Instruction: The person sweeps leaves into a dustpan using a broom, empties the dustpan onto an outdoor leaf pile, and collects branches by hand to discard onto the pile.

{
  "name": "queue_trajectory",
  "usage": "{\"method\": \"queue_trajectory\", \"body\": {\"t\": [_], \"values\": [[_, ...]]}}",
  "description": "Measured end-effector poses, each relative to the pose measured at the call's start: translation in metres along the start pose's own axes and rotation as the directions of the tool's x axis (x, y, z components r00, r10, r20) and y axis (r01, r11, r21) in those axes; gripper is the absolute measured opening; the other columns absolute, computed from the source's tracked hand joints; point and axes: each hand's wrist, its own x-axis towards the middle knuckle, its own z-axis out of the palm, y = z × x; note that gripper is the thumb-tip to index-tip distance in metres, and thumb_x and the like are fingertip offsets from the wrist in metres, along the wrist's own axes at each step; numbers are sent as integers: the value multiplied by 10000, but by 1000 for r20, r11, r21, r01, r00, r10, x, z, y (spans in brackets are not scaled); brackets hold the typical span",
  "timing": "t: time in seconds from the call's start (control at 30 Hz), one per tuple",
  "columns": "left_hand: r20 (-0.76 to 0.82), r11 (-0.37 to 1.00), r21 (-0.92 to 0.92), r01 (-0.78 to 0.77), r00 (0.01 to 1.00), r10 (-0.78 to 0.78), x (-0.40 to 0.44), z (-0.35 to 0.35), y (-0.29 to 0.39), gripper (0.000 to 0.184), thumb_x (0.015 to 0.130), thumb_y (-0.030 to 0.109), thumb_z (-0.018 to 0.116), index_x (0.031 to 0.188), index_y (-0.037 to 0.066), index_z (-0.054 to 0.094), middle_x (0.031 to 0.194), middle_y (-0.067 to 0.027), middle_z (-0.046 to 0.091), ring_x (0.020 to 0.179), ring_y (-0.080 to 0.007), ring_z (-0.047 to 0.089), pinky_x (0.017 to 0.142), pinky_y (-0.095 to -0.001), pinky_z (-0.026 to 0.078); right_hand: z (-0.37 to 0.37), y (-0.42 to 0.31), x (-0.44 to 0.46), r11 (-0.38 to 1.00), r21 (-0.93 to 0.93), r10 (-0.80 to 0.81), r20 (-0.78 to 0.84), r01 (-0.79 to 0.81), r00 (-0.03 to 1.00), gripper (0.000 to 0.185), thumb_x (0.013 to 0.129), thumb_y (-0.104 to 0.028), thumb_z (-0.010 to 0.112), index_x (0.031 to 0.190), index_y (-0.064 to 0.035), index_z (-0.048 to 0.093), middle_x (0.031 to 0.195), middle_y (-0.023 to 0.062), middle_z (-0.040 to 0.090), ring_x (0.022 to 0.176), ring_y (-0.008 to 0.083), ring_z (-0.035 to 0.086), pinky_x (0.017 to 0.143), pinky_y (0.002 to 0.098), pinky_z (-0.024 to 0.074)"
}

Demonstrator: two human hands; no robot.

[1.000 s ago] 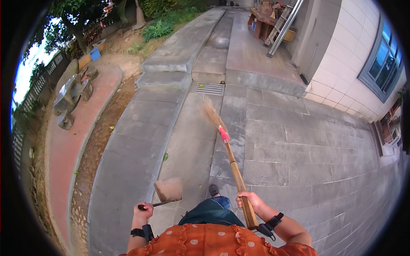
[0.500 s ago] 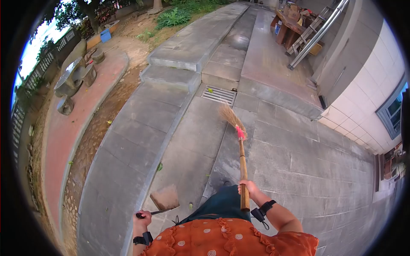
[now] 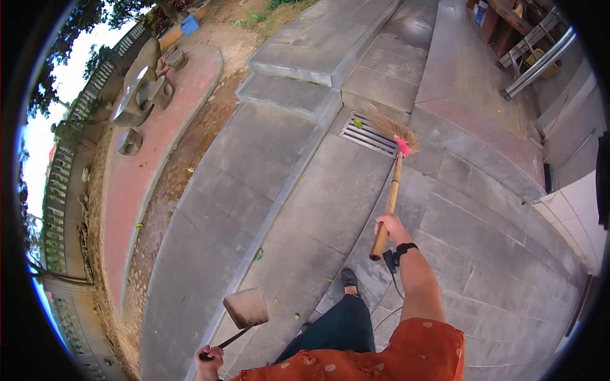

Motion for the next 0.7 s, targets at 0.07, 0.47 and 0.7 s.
{"method": "queue_trajectory", "body": {"t": [0.07, 0.47, 0.7], "values": [[1, 999, -19, -47, 999, 47, -2, 9, -19, 147, 739, 84, 455, 630, 48, 363, 568, -38, 408, 419, -90, 397, 357, -182, 355, 6, -3, 18, 995, -95, 22, 34, -18, 999, 135, 746, -56, 584, 792, 52, 519, 654, 158, 562, 544, 270, 587, 521, 398, 517], [74, 995, 49, -82, 994, 79, 53, 60, -68, 163, 816, 103, 431, 757, -16, 336, 634, -67, 415, 433, -91, 454, 352, -177, 364, -176, 120, -257, 685, -558, 418, -228, -469, 880, 234, 710, 22, 629, 887, 24, 476, 589, 113, 526, 426, 204, 534, 365, 350, 454], [82, 998, -22, 56, 995, -54, 48, 49, -70, 167, 801, 94, 442, 758, -25, 333, 653, -72, 412, 426, -99, 445, 366, -199, 358, -153, 128, -259, 814, -487, 262, -178, -316, 949, 201, 733, -20, 636, 861, 0, 482, 578, 99, 523, 415, 200, 520, 357, 347, 442]]}}
